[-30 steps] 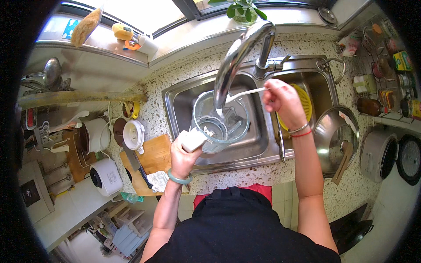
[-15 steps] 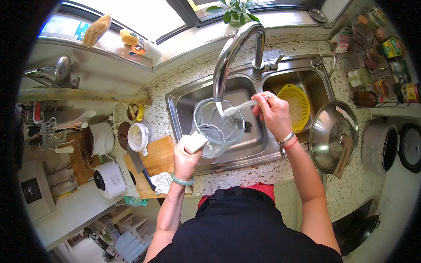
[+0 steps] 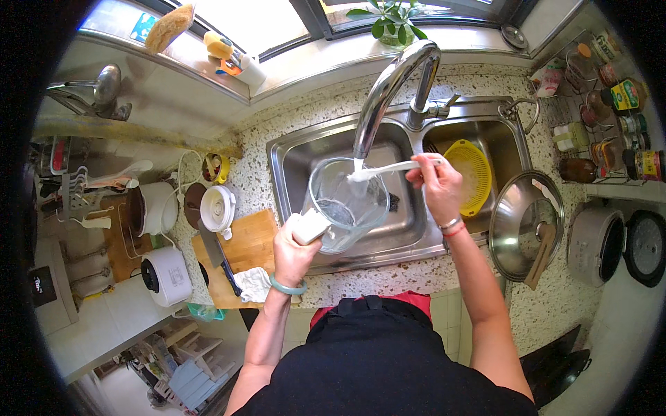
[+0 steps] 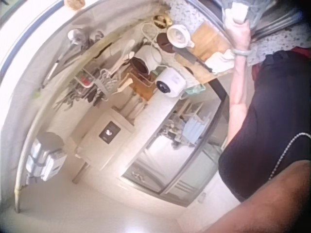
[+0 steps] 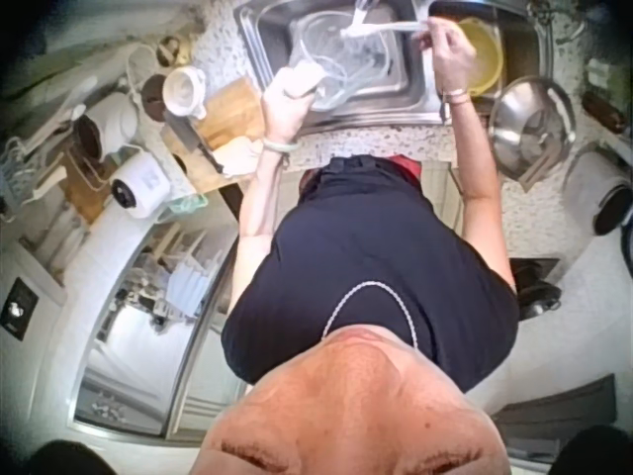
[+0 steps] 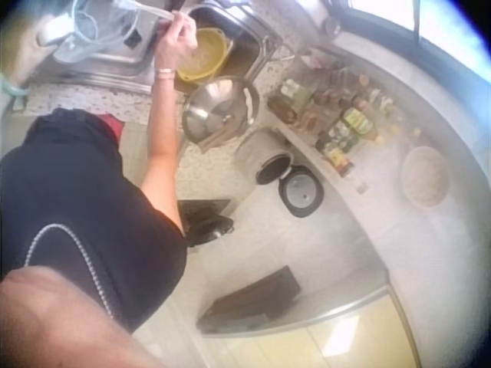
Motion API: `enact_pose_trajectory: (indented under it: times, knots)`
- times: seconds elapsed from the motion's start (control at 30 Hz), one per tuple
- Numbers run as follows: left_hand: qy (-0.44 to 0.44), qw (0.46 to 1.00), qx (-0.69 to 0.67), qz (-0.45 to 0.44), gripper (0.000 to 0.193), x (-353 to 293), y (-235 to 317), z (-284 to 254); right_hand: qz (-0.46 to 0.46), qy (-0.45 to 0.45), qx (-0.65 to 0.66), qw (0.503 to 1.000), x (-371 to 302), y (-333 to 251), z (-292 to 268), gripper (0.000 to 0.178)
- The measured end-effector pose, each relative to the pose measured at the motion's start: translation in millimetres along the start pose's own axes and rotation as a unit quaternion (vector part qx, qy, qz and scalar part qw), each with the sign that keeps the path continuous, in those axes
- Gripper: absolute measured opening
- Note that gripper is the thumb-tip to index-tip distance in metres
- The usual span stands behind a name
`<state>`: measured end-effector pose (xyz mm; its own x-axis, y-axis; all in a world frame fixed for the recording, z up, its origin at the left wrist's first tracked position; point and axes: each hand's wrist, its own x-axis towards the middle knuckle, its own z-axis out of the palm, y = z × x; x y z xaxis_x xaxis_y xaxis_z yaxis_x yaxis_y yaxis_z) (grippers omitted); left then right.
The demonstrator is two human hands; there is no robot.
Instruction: The person washes a wok under running water, then carries a bowl of corn and eggs to a dining table. They return to the kitchen and thoroughly clean a blender jar and its lid using a brush and running water.
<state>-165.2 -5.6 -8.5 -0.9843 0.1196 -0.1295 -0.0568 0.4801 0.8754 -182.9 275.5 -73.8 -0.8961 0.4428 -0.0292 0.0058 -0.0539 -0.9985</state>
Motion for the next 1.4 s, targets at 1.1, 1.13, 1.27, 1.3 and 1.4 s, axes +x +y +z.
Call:
enact_pose_trajectory:
  times: [1.1,1.13,1.27,1.3,1.4]
  knots:
    - [-0.084,0.995,-0.058,-0.006,0.018,14,-7,18,0.136,-0.227,-0.043,0.963,19,-25,66,0.019]
    - [-0.084,0.995,-0.053,-0.009,0.018,14,-4,19,0.120,-0.260,-0.089,0.954,13,-10,73,0.020]
    - [-0.105,0.992,-0.058,-0.024,0.019,10,-4,14,0.178,-0.257,0.004,0.950,7,-10,74,0.021]
    - [-0.101,0.993,-0.057,-0.020,0.019,9,-4,12,0.178,-0.244,0.006,0.953,15,-19,67,0.022]
    - [-0.085,0.995,-0.052,-0.012,0.018,7,-6,10,0.181,-0.204,0.105,0.956,32,-48,39,0.023]
